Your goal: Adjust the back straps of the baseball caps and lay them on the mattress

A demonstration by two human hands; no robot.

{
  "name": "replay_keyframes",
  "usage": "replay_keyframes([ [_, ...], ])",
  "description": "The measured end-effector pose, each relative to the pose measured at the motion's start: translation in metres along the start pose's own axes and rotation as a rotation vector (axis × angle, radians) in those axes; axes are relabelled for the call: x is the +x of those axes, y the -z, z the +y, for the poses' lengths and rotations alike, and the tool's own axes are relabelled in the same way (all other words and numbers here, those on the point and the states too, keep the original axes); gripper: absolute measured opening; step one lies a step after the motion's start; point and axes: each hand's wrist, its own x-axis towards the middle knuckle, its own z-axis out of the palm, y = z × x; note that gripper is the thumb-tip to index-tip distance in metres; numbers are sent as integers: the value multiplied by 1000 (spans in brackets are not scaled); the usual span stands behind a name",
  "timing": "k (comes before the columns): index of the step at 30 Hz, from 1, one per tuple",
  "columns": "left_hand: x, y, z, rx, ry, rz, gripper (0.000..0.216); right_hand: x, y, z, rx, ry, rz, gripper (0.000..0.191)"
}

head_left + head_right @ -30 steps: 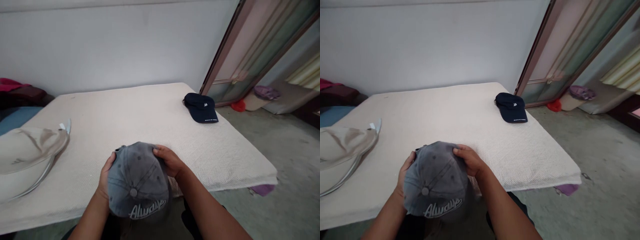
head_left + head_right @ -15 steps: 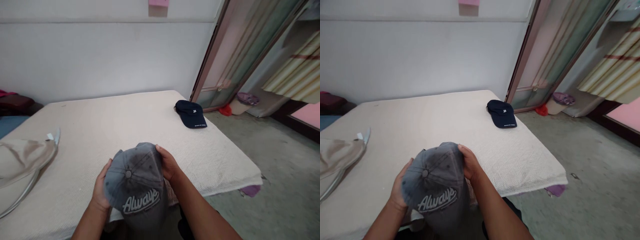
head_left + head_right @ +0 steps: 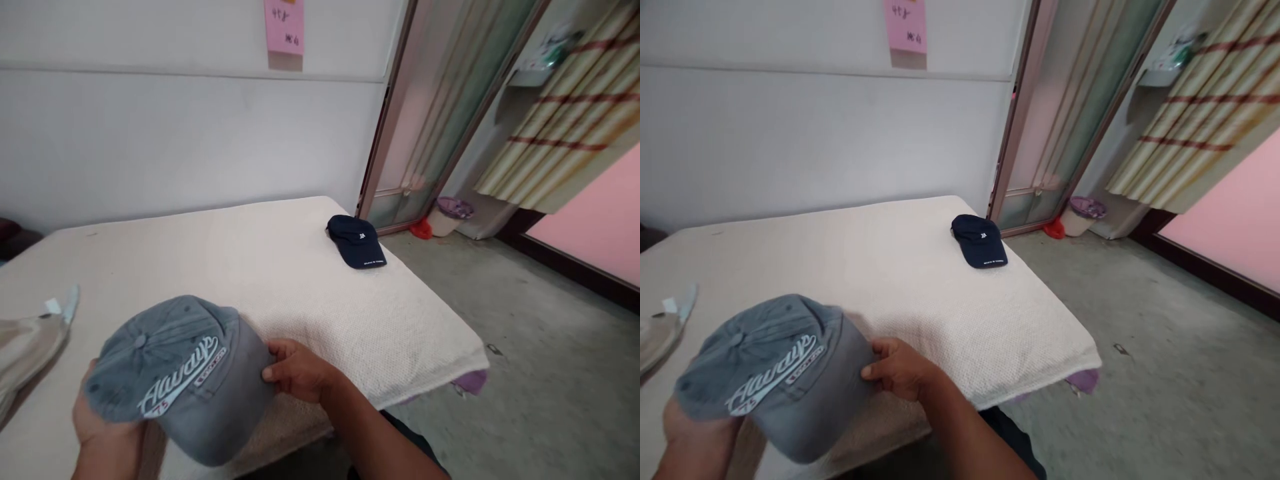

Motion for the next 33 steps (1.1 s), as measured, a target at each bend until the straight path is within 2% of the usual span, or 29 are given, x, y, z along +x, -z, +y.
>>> replay_keyframes([
  [3,-7,-11,-20,-70,-40,49,32,2,3,-5,81,179,92,37],
  [8,-21,-31,-51,-85,75,15,31,-1,7,-20,131,341,121,27],
  [11,-28,-39,-55,-112,126,-51,21,-4,10,-25,130,379,117,25],
  [15,-45,-56,-56,-184,203,-142,20,-4,13,-25,151,396,143,23],
  [20,-56,-68,-61,-199,177,-222,24,-4,13,-25,178,415,184,23],
  [22,-56,-66,-66,-153,195,-191,26,-5,13,-27,180,421,221,24],
  [26,-50,-57,-80,-2,356,-109,32,-4,11,-26,182,410,295,28],
  [28,-47,-54,-82,27,376,-83,32,-3,7,-22,191,374,313,27],
  [30,-41,-52,-78,31,342,-34,33,-3,1,-15,200,342,289,27],
  [33,-32,-49,-65,39,250,50,32,-5,-7,-9,170,288,144,35],
])
